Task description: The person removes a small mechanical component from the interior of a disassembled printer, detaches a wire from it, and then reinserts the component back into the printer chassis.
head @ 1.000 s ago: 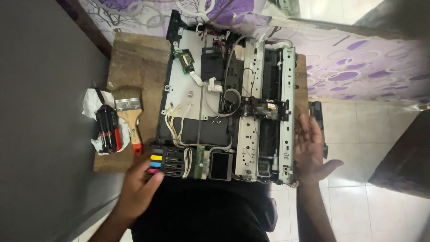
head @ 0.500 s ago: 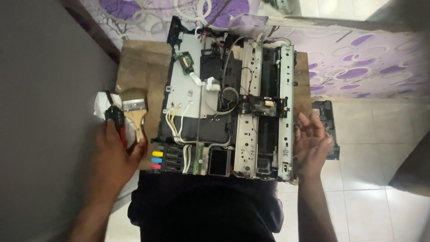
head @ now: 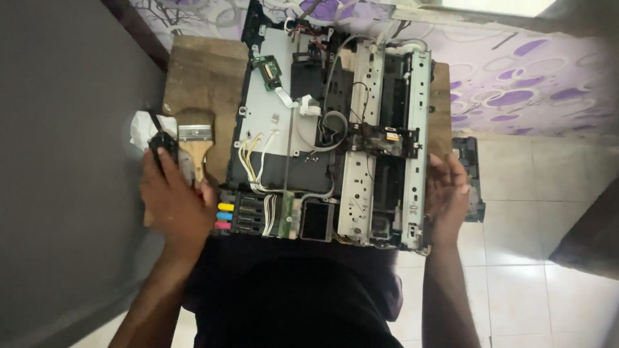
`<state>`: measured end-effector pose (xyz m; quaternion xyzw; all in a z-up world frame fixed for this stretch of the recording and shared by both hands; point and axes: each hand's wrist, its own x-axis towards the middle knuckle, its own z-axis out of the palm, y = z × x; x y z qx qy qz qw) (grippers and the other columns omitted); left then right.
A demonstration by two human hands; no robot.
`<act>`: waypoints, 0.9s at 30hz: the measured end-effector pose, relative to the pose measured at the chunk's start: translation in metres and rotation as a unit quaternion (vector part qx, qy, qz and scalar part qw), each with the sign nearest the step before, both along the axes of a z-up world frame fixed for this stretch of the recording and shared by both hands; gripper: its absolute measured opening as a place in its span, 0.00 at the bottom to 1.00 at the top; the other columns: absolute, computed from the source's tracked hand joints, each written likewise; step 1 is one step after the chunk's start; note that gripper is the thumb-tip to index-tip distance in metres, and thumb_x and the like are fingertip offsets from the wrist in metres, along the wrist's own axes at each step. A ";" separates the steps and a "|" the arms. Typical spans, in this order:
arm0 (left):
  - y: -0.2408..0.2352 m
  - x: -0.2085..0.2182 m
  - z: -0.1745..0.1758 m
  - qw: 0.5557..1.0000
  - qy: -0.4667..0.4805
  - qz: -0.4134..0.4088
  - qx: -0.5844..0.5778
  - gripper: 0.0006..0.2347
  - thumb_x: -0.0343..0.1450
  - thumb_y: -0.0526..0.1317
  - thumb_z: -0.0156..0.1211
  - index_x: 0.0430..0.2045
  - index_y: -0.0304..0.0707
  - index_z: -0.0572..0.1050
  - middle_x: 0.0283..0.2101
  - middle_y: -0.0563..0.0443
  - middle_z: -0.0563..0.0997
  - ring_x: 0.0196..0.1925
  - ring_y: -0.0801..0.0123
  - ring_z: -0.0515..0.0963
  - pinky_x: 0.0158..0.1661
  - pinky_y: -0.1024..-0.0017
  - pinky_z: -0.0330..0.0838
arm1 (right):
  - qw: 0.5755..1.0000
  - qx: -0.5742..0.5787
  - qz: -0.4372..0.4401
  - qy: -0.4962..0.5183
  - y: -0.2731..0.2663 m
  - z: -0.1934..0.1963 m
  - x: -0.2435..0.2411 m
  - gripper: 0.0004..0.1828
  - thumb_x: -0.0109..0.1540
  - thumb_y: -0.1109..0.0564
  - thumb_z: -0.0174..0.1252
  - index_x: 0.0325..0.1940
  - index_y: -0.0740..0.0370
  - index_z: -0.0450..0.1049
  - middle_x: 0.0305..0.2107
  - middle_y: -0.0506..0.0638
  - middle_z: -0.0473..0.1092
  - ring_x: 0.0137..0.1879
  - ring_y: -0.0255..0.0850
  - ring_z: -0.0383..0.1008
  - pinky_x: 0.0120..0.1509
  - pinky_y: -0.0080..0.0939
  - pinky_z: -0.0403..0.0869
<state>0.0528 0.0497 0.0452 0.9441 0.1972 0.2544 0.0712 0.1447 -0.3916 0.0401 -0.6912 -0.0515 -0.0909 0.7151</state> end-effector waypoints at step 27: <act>0.008 -0.009 0.020 0.992 0.012 -0.111 -0.065 0.21 0.65 0.39 0.72 0.53 0.35 0.76 0.72 0.22 0.57 0.66 0.33 0.69 0.56 0.42 0.65 | 0.993 -0.063 -0.076 0.061 0.012 0.012 -0.013 0.29 0.69 0.47 0.52 0.72 0.57 0.60 0.56 0.48 0.70 0.64 0.34 0.72 0.68 0.33 0.74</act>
